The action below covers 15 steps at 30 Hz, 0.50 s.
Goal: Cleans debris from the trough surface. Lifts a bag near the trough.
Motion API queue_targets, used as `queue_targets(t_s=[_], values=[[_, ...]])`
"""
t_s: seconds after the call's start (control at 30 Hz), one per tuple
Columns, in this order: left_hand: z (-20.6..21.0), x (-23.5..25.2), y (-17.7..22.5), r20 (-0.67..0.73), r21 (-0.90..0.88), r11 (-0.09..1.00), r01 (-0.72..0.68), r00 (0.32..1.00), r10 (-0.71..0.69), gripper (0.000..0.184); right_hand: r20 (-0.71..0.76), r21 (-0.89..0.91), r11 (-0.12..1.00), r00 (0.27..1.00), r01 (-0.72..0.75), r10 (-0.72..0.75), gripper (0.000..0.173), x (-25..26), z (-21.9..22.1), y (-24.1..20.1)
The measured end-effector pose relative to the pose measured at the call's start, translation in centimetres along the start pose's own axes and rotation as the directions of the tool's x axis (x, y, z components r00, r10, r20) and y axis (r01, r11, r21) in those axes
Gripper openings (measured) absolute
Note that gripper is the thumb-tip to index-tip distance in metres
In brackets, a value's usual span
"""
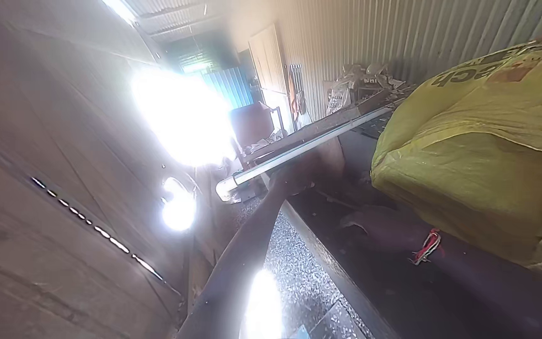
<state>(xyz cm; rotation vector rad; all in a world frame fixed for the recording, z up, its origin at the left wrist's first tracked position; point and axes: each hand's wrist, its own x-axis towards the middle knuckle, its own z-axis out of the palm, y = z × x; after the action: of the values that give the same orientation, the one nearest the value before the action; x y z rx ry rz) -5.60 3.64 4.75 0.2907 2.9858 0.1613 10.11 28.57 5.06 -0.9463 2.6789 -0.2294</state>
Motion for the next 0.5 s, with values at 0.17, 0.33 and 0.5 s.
queue_targets(t_s=[0.17,0.33,0.5], values=[[-0.3,-0.2,0.1,0.005,-0.016,1.0,-0.007,1.0,0.008,0.061,0.001,0.02,1.0,1.0,-0.018,0.018,0.038,-0.1,-0.1,-0.1],[-0.1,0.2,-0.1,-0.001,-0.026,1.0,-0.003,1.0,0.003,0.062,-0.003,0.016,1.0,1.0,-0.019,0.019,0.037,-0.2,-0.1,-0.1],[-1.1,-1.5,1.0,0.039,-0.044,0.999,-0.028,0.999,0.029,0.058,0.006,0.008,0.999,0.999,-0.041,0.041,0.039,-0.2,0.0,-0.3]])
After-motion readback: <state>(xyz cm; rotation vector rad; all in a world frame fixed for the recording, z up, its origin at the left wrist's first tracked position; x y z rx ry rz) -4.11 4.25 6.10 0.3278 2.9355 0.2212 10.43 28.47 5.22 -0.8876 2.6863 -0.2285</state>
